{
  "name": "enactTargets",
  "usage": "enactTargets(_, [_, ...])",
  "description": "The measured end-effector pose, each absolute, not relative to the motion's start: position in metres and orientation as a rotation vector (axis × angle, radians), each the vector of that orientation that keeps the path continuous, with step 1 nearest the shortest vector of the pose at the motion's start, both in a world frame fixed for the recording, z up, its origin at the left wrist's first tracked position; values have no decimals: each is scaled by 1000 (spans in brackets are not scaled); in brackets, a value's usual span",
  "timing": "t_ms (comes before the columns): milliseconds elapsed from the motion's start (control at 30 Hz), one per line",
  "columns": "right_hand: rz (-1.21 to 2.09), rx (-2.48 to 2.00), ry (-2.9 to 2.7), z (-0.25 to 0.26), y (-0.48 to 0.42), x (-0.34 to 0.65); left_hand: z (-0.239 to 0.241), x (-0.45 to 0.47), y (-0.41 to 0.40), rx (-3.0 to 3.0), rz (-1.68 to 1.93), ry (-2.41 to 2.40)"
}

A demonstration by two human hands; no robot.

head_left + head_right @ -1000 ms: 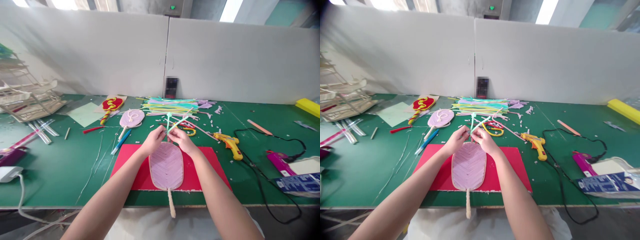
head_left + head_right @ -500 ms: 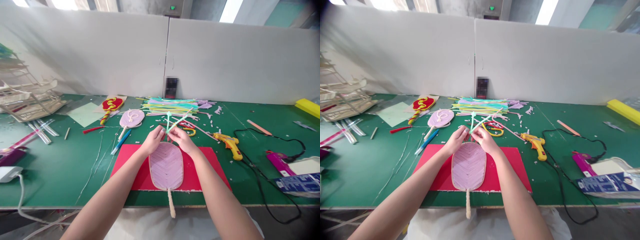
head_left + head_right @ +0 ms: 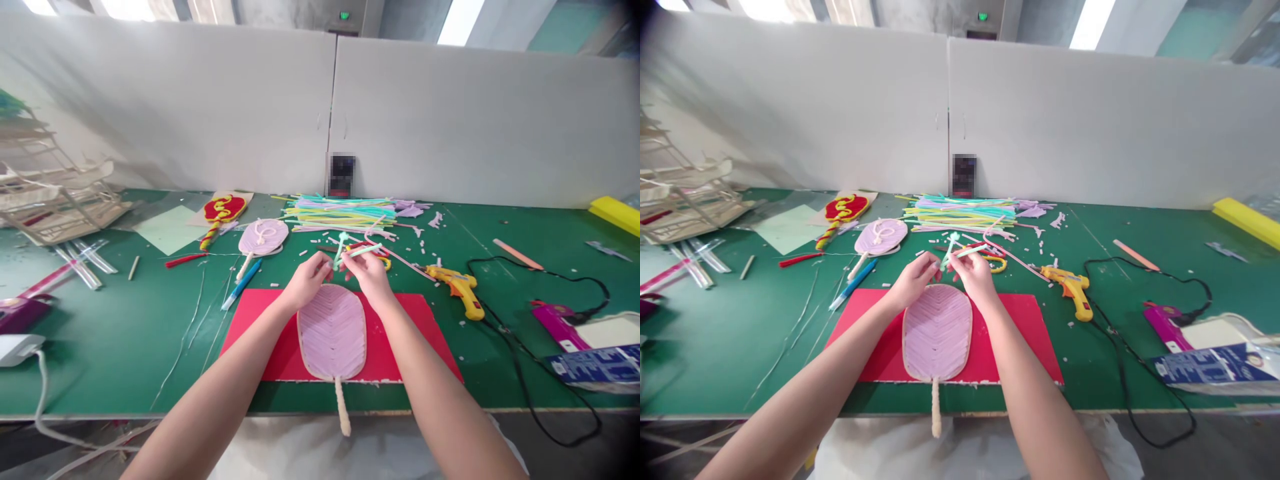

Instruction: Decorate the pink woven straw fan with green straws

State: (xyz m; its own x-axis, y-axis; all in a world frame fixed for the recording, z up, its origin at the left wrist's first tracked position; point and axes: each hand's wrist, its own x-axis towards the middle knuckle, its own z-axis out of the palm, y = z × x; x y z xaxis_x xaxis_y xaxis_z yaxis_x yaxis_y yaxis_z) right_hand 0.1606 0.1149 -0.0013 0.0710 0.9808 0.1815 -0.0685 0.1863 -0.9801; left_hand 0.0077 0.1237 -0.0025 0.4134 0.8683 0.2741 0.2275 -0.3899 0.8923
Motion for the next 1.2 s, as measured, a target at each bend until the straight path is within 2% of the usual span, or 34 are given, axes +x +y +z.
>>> enactTargets(500, [945, -1082, -1388, -1, 112, 158, -3, 9, 132, 1354, 1174, 906])
enactTargets(800, [888, -1073, -1321, 6, 108, 157, -1, 4, 135, 1168, 1205, 925])
enactTargets(1033, [427, -986, -1653, 5, 105, 162, -3, 2, 137, 1055, 1243, 877])
enactTargets(1200, [121, -1076, -1741, 6, 106, 169, -3, 2, 138, 1220, 1257, 987])
